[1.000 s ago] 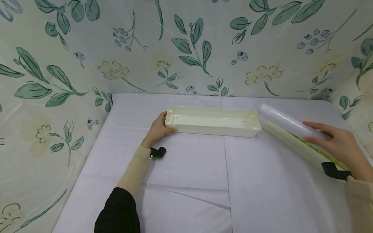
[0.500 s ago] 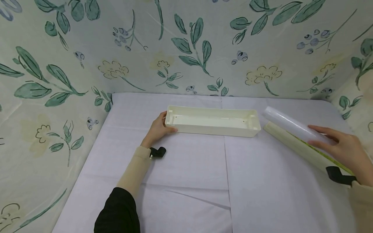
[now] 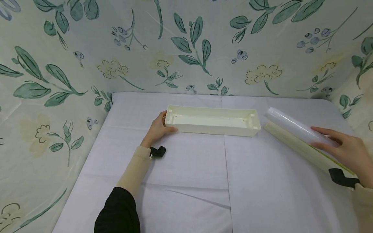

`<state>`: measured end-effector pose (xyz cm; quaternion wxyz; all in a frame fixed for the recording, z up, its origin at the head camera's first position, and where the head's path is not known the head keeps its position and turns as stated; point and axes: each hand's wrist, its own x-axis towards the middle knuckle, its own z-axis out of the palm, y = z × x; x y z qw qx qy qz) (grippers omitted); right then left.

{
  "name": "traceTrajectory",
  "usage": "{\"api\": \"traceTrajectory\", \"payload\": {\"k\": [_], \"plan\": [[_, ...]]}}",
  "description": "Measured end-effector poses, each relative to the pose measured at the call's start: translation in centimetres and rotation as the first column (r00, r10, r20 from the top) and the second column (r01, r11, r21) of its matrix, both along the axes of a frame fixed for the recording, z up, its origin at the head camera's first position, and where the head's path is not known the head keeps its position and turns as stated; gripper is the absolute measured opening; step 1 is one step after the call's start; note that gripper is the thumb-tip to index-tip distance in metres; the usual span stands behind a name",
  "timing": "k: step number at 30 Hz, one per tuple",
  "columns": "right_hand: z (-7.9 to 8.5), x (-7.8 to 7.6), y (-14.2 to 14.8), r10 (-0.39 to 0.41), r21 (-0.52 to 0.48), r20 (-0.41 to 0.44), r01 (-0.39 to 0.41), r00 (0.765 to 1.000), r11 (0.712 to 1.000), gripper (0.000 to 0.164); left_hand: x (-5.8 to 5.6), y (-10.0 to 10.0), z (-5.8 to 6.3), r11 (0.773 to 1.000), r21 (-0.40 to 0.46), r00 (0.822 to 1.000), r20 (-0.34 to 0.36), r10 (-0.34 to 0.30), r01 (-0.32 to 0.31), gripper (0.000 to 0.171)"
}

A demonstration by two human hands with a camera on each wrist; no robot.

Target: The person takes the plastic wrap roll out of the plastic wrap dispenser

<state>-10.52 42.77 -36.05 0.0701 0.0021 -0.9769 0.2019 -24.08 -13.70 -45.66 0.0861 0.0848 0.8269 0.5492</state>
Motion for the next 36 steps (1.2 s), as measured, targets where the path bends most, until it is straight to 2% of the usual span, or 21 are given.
{"api": "traceTrajectory", "payload": {"k": [14, 28, 36], "plan": [[-1.2, 0.7, -0.2, -0.047, -0.023, 0.087, 0.049, 0.995, 0.999, 0.061, 0.0, -0.1, 0.0, 1.000, 0.010, 1.000, 0.013, -0.002, 0.002, 0.097], [-2.0, 1.2, -0.2, -0.029, -0.007, 0.073, 0.029, 0.997, 1.000, 0.062, -0.1, -0.1, 0.0, 1.000, 0.018, 1.000, 0.019, -0.001, 0.000, 0.098], [-2.4, 1.6, -0.5, -0.052, -0.015, 0.114, 0.054, 0.992, 0.998, 0.065, -0.2, -0.1, -0.1, 1.000, 0.021, 1.000, 0.018, -0.001, 0.001, 0.098]]}}
